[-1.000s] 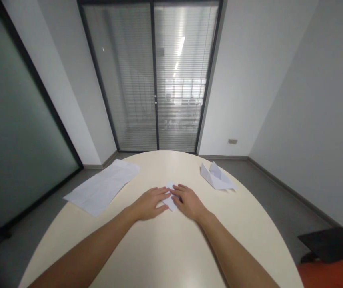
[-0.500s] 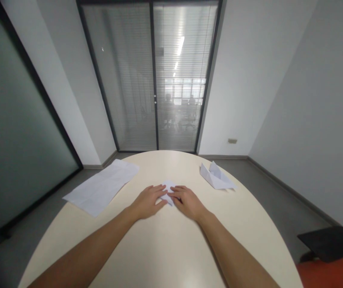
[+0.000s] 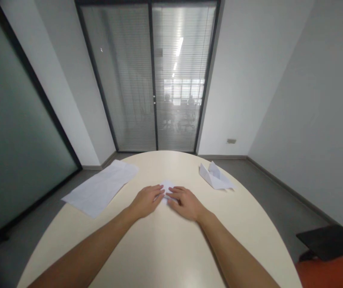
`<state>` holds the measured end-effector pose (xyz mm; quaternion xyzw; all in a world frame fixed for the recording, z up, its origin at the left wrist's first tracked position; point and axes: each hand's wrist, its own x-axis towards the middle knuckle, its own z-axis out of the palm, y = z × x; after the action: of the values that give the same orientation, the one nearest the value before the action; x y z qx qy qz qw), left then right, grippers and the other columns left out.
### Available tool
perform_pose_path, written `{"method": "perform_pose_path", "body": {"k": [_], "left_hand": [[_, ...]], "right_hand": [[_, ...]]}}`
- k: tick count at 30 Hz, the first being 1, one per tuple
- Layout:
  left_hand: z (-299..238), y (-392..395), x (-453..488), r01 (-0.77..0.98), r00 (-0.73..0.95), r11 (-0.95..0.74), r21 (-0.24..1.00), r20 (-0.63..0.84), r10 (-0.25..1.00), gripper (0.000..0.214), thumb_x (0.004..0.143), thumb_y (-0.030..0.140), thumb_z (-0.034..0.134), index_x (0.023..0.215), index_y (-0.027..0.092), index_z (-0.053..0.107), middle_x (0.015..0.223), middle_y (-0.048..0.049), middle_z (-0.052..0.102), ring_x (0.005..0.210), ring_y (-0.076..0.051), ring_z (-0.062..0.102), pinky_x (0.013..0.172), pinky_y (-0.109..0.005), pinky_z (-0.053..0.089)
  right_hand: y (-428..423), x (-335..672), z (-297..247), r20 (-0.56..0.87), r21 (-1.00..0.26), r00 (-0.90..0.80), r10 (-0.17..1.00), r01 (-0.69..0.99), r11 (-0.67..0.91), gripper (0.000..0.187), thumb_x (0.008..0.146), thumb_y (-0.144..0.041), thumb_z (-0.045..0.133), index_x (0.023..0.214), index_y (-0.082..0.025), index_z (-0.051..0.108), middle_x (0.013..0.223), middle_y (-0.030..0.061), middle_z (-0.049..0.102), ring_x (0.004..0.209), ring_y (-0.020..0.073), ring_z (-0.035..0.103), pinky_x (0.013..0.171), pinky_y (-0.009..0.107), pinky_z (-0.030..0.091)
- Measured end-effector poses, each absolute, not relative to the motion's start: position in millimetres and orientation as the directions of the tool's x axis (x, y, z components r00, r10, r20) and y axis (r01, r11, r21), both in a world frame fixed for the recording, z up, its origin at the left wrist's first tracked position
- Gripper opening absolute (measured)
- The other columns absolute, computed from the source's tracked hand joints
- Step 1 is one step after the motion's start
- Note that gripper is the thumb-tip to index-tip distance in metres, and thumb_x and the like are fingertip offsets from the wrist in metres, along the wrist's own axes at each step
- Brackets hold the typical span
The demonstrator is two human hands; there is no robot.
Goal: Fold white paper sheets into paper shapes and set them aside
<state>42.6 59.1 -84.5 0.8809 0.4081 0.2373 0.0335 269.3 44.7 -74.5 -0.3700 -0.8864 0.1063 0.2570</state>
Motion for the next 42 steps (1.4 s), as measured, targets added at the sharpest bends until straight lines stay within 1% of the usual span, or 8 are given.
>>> {"method": "perform_pose_path", "body": {"k": [4,8,13,17,29,34,39,42], "left_hand": [[-82.6,59.8,42.0,0.721,0.527,-0.642,0.260,0.397,0.752,0.039,0.103,0.034,0.034,0.115,0.021,0.069,0.127,-0.0057,0.066,0.118,-0.019,0.061,0.104,-0.034,0.044],[-83.0,62.4,40.5,0.756,0.489,-0.600,0.263,0.383,0.784,0.035,0.102,0.033,0.037,0.118,0.022,0.066,0.122,-0.0049,0.069,0.112,-0.020,0.064,0.098,-0.032,0.047],[-83.5,64.5,38.6,0.790,0.455,-0.557,0.256,0.364,0.813,0.032,0.102,0.031,0.037,0.110,0.023,0.067,0.107,-0.0035,0.073,0.097,-0.019,0.066,0.086,-0.030,0.049],[-81.8,64.1,38.1,0.802,0.447,-0.549,0.237,0.373,0.813,0.030,0.101,0.030,0.038,0.102,0.023,0.067,0.098,-0.0032,0.071,0.096,-0.020,0.063,0.084,-0.030,0.047],[-83.4,65.7,40.0,0.824,0.409,-0.522,0.222,0.405,0.818,0.025,0.100,0.030,0.044,0.085,0.019,0.062,0.094,-0.0050,0.064,0.094,-0.020,0.056,0.083,-0.031,0.045],[-87.8,67.2,39.5,0.828,0.384,-0.506,0.240,0.415,0.825,0.015,0.096,0.028,0.051,0.086,0.020,0.060,0.093,-0.0039,0.064,0.093,-0.020,0.055,0.083,-0.032,0.044],[-88.0,67.1,39.4,0.822,0.371,-0.497,0.277,0.401,0.838,0.007,0.093,0.025,0.054,0.093,0.021,0.060,0.095,-0.0034,0.064,0.094,-0.020,0.054,0.082,-0.032,0.044],[-85.8,66.0,38.9,0.807,0.357,-0.490,0.328,0.390,0.849,0.014,0.091,0.022,0.055,0.105,0.023,0.059,0.097,-0.0020,0.065,0.095,-0.020,0.055,0.083,-0.031,0.044]], "right_hand": [[46.3,269.9,-75.8,0.360,-0.432,-0.556,0.749,0.612,0.662,0.035,0.096,-0.037,0.050,0.125,-0.027,0.066,0.131,0.0074,0.064,0.124,0.0259,0.055,0.107,0.045,0.042],[48.6,272.0,-75.7,0.332,-0.473,-0.478,0.813,0.662,0.582,0.035,0.096,-0.034,0.046,0.124,-0.025,0.066,0.125,0.0074,0.067,0.117,0.0245,0.059,0.102,0.040,0.045],[50.2,273.1,-75.5,0.327,-0.477,-0.397,0.858,0.714,0.512,0.033,0.098,-0.034,0.043,0.109,-0.022,0.071,0.108,0.0069,0.073,0.104,0.0235,0.063,0.092,0.034,0.047],[49.7,272.5,-74.0,0.327,-0.465,-0.354,0.876,0.747,0.475,0.032,0.097,-0.035,0.043,0.102,-0.023,0.072,0.100,0.0062,0.074,0.097,0.0230,0.063,0.086,0.032,0.046],[53.7,275.2,-79.1,0.291,-0.497,-0.190,0.938,0.807,0.318,0.030,0.092,-0.033,0.047,0.112,-0.022,0.066,0.092,0.0056,0.071,0.085,0.0205,0.063,0.075,0.029,0.044],[55.0,276.8,-81.4,0.309,-0.525,-0.154,0.939,0.795,0.303,0.031,0.089,-0.030,0.049,0.115,-0.023,0.065,0.094,0.0048,0.071,0.085,0.0197,0.064,0.075,0.029,0.046],[54.1,277.3,-82.0,0.355,-0.544,-0.170,0.919,0.763,0.351,0.032,0.088,-0.027,0.050,0.117,-0.024,0.063,0.102,0.0040,0.069,0.082,0.0171,0.063,0.078,0.029,0.047],[53.5,277.6,-81.7,0.367,-0.552,-0.187,0.911,0.745,0.375,0.034,0.089,-0.026,0.050,0.120,-0.025,0.063,0.109,0.0044,0.067,0.080,0.0156,0.063,0.078,0.029,0.048]]}}
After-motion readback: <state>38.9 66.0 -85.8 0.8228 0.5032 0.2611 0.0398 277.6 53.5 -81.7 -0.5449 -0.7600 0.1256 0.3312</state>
